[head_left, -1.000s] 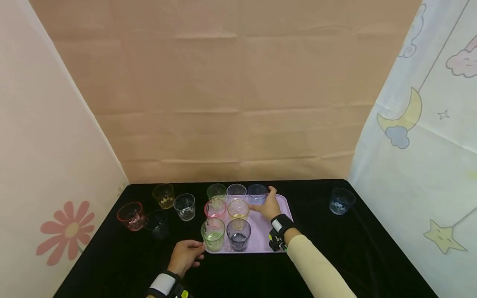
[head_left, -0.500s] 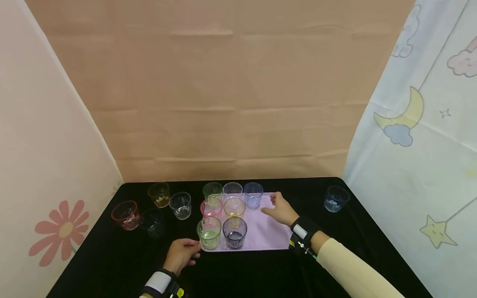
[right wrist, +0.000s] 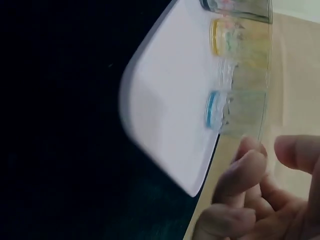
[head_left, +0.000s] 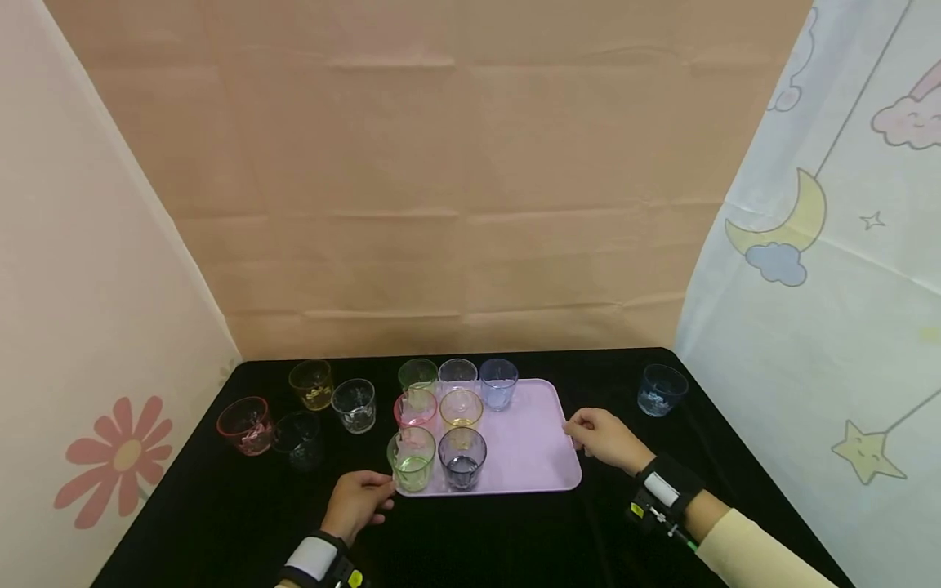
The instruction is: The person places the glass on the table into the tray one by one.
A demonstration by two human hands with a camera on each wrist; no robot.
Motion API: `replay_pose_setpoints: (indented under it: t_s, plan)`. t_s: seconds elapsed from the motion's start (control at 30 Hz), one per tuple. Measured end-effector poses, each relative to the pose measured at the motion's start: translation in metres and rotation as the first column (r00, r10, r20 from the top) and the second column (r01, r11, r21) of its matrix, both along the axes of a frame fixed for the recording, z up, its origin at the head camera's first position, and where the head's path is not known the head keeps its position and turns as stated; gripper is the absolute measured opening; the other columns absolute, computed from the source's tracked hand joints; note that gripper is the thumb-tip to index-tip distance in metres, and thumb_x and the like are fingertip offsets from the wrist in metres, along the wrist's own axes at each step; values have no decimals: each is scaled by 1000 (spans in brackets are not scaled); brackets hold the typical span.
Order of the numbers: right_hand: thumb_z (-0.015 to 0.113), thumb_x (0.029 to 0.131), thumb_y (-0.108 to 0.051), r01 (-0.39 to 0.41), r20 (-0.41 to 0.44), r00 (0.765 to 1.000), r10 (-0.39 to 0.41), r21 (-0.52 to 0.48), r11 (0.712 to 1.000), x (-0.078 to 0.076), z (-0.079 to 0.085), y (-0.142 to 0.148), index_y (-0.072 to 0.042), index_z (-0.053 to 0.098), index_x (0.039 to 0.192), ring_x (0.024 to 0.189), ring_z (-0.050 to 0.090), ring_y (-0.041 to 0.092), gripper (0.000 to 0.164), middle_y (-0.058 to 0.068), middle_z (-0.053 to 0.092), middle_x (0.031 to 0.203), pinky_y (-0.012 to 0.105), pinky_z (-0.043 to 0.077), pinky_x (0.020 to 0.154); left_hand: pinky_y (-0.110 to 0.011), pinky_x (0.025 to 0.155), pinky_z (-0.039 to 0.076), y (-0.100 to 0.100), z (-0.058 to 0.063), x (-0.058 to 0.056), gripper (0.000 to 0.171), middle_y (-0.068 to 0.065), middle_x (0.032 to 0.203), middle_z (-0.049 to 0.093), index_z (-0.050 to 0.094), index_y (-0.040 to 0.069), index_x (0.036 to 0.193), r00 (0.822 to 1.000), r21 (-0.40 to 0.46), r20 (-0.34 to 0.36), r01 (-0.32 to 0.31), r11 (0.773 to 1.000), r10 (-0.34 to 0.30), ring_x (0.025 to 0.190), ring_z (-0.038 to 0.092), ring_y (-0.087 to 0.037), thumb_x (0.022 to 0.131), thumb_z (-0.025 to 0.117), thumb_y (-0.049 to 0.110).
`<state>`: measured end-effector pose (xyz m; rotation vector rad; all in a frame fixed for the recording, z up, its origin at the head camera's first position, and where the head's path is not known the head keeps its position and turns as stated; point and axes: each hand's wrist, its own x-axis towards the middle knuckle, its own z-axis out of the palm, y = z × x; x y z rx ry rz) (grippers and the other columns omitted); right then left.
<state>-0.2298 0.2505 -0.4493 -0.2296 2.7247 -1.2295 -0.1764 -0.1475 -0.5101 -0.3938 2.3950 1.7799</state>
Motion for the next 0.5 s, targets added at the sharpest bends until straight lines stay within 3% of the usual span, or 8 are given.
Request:
replay_pose_setpoints:
  t_s: [0.23,0.5]
  plan:
    - [55,104,-22,-43,55,998,40,66,997,16,-22,17,-4,66,77,52,43,12,35,-2,54,61,23,32,46,-32,59,58,0,1,1,19,-8,84,71,69,-10,101,1000,-14,3,0,1000,0,69,66,-14,91,71,5]
    - [61,101,-24,13,83,996,-26,162,987,25,-47,11,-10,60,68,50,45,12,36,-2,52,56,24,34,48,-32,58,58,-1,-2,0,19,-7,82,72,69,-10,101,1000,-8,-10,-5,1000,5,68,66,-14,90,73,5]
